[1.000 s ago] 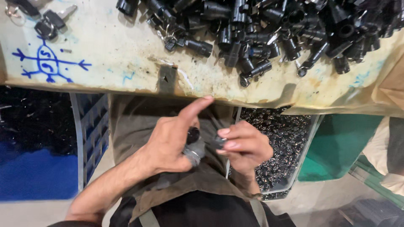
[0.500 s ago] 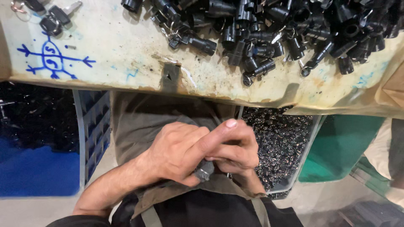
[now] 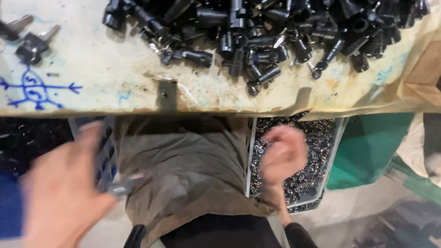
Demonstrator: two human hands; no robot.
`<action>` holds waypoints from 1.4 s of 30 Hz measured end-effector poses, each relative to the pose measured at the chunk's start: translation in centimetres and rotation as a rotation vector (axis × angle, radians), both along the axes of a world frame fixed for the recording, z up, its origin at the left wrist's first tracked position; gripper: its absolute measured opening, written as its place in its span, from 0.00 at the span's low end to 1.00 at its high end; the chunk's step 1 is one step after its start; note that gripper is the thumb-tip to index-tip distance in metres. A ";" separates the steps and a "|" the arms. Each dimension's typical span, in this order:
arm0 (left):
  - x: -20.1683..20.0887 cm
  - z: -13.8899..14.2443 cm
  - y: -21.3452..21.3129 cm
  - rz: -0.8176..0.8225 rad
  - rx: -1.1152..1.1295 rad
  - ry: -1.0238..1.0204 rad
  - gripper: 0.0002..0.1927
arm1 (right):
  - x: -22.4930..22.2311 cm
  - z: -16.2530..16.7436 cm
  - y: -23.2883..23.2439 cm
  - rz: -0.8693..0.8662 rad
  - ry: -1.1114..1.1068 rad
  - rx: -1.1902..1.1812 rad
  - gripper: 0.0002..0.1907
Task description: The person repeatedly picks small black metal parts from a pile on a workbench, wipes each one with a gray cloth, and places it into a clear bin below. The person handles the parts one at a time, rotating them while wiping, and continues the cycle throughout the clip.
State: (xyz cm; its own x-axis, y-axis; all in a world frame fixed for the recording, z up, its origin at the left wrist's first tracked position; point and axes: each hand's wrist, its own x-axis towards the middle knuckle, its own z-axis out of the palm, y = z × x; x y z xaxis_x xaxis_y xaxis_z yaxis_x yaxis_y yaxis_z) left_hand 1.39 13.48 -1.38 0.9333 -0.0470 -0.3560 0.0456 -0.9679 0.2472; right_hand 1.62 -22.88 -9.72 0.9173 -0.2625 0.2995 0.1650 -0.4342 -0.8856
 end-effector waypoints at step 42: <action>17.8 -5.1 -12.8 -0.532 -0.290 -0.979 0.13 | -5.5 0.0 -8.8 0.073 0.147 1.605 0.12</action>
State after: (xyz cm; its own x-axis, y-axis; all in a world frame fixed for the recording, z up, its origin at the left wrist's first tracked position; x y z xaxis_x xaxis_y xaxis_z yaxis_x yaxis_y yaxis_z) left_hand 19.18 0.67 -6.47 0.6411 -0.4796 0.5991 -0.6862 -0.7078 0.1677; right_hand -3.92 -31.71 -9.73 0.9356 -0.1599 -0.3146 0.0201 0.9141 -0.4050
